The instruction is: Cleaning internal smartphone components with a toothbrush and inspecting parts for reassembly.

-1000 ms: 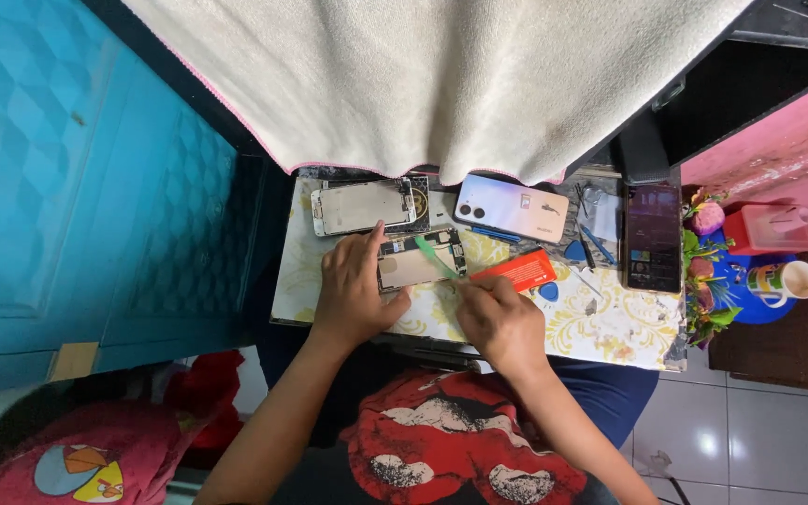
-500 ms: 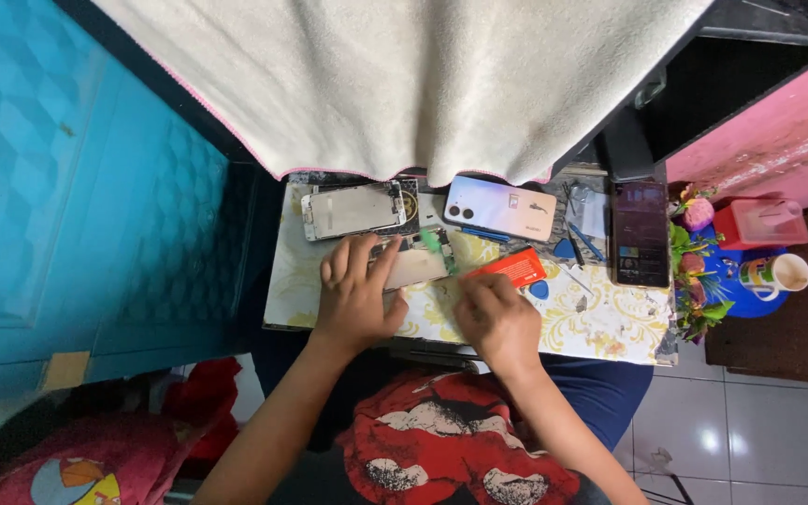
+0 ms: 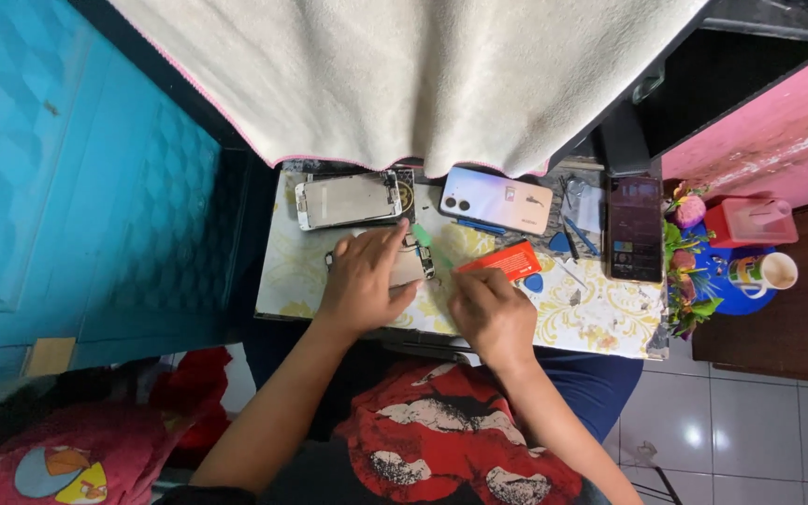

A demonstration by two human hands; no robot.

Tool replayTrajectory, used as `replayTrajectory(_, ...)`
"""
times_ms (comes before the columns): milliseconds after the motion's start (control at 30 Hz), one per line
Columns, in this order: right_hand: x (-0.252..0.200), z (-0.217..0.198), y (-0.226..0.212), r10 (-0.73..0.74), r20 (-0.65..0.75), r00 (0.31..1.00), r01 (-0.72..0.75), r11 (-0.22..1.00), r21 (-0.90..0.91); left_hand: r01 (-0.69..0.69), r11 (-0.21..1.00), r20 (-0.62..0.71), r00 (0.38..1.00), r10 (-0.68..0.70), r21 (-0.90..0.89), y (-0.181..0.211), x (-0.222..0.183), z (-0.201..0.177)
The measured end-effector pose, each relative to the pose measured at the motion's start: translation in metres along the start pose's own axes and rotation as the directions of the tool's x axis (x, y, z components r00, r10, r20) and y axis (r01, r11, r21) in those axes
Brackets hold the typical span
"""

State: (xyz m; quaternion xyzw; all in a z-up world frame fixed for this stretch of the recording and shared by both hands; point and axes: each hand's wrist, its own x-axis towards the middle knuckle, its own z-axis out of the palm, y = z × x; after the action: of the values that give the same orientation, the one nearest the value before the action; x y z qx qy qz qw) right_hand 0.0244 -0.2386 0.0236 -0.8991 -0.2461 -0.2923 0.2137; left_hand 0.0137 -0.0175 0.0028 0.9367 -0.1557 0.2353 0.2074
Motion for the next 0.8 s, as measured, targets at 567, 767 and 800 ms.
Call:
replayTrajectory(567, -0.012, -0.006, 0.004, -0.019, 0.001, 1.000, 0.019, 0.999, -0.042, -0.001, 0.998, -0.018, 1.000, 0.000, -0.065, -0.004, 0.000, -0.008)
replayTrajectory(767, -0.025, -0.020, 0.017, -0.030, 0.162, 0.986, 0.017, 0.997, 0.076, 0.003, 1.000, 0.003, 1.000, -0.003, -0.013, -0.003, -0.001, -0.015)
replayTrajectory(800, -0.021, -0.020, 0.022, -0.014, 0.173, 0.985, 0.004, 0.998, 0.063, 0.002, 1.000, -0.002, 1.000, -0.002, 0.005, -0.003, 0.004, -0.014)
